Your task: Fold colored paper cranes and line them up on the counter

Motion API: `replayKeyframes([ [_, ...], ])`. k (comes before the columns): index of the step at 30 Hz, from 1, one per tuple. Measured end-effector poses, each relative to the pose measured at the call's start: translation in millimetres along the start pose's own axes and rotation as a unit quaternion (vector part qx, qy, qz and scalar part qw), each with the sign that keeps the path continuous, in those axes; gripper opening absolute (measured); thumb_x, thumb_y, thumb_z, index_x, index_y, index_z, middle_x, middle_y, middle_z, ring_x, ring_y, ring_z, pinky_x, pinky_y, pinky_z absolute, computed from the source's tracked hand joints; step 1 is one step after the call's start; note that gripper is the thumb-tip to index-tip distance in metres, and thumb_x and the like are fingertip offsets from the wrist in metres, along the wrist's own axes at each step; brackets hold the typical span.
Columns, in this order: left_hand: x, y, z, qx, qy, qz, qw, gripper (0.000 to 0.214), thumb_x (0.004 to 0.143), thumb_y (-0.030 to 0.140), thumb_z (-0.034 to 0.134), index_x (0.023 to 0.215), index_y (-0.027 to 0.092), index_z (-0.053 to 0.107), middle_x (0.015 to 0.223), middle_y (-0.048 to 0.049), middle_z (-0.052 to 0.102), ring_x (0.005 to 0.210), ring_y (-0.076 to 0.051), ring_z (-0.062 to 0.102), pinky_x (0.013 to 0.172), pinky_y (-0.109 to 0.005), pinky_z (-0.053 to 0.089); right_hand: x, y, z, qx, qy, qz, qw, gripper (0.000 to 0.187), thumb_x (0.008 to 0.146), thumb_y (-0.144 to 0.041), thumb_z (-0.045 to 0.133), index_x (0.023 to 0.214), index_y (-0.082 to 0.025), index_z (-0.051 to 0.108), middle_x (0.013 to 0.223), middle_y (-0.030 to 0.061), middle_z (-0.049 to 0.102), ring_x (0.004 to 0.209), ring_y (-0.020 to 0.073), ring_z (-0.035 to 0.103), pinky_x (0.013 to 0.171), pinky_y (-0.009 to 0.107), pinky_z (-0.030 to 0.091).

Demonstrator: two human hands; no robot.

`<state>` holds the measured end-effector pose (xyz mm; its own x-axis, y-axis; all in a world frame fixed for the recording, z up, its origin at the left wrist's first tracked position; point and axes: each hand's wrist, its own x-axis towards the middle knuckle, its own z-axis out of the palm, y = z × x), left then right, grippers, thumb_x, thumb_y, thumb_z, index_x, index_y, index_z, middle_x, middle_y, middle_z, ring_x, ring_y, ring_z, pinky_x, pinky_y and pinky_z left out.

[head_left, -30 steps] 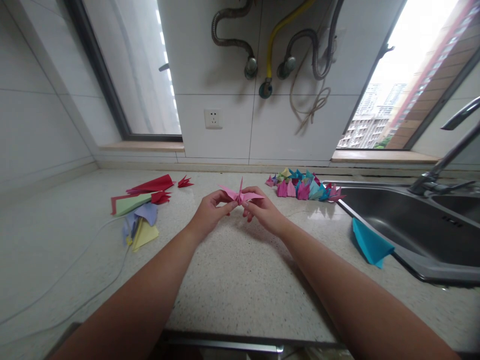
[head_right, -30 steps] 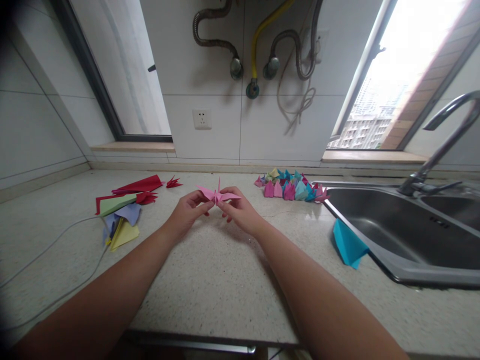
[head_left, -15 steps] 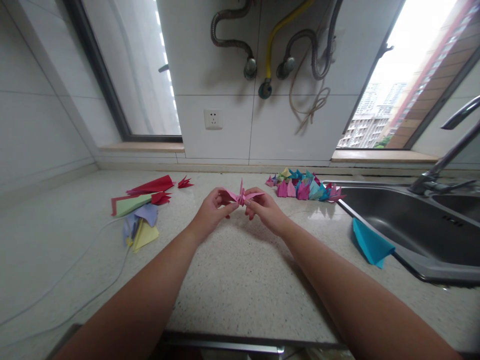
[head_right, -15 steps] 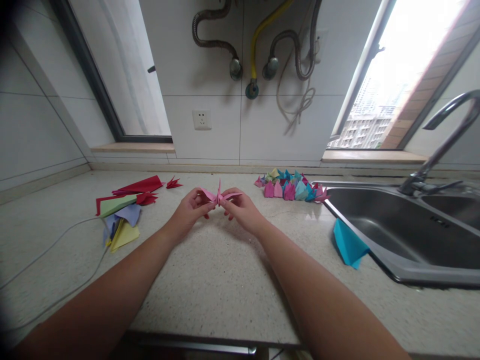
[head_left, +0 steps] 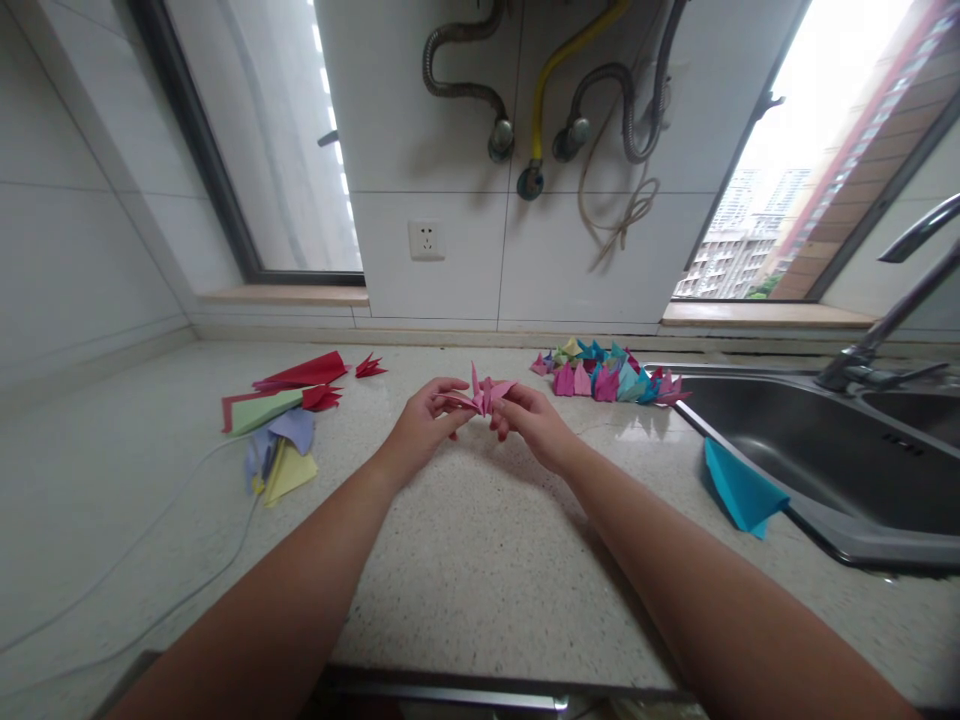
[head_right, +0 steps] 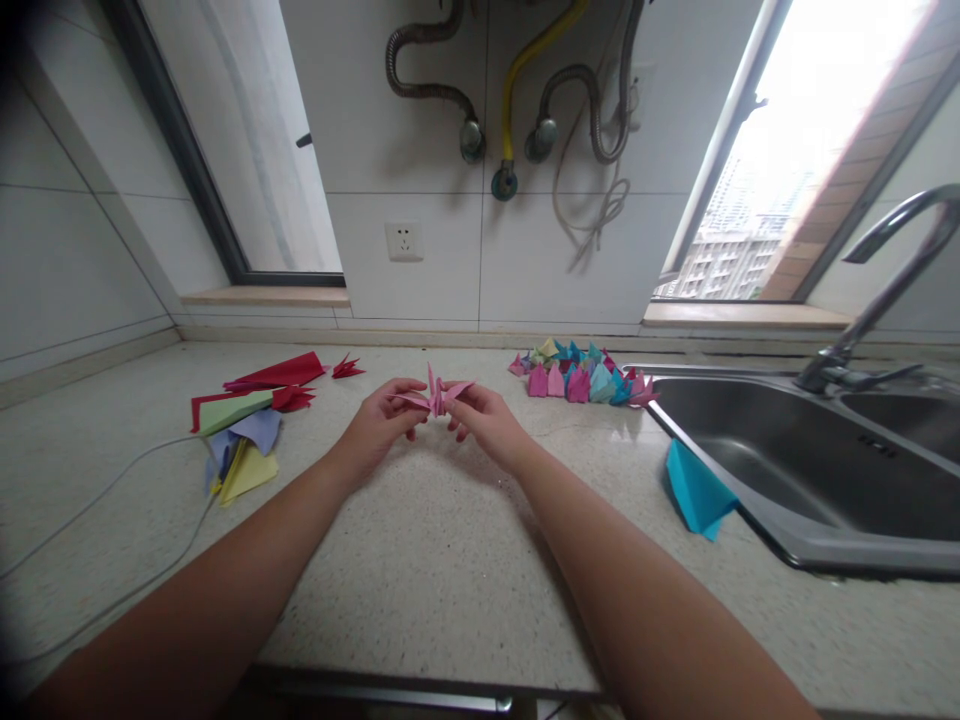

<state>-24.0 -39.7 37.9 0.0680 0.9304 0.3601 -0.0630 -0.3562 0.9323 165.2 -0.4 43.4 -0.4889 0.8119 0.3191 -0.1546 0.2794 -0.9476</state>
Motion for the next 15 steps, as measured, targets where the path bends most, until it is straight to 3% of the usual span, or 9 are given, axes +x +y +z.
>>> replayKeyframes([
  [8,-0.3,-0.2,-0.1,0.034,-0.004,-0.002,0.999,0.051,0.075,0.032,0.075,0.123,0.020,0.063,0.096,-0.0071,0.070,0.085,-0.019,0.063,0.056,-0.023,0.045,-2.0,-5.8,2.2,-0.054,-0.036,-0.002,0.998,0.032,0.086,-0.045,0.061,0.102,-0.019,0.071,0.079,0.0031,0.062,0.069,0.0141,0.057,0.055,0.025,0.048],
  [15,-1.1,4.4,0.2,0.062,0.003,0.027,0.998,0.025,0.077,0.033,0.075,0.095,0.018,0.066,0.093,-0.0056,0.068,0.086,-0.020,0.062,0.054,-0.023,0.044,1.7,-0.9,0.5,-0.091,0.023,-0.030,0.995,0.029,0.085,-0.046,0.063,0.098,-0.020,0.066,0.082,0.0019,0.063,0.061,0.0108,0.055,0.051,0.023,0.046],
])
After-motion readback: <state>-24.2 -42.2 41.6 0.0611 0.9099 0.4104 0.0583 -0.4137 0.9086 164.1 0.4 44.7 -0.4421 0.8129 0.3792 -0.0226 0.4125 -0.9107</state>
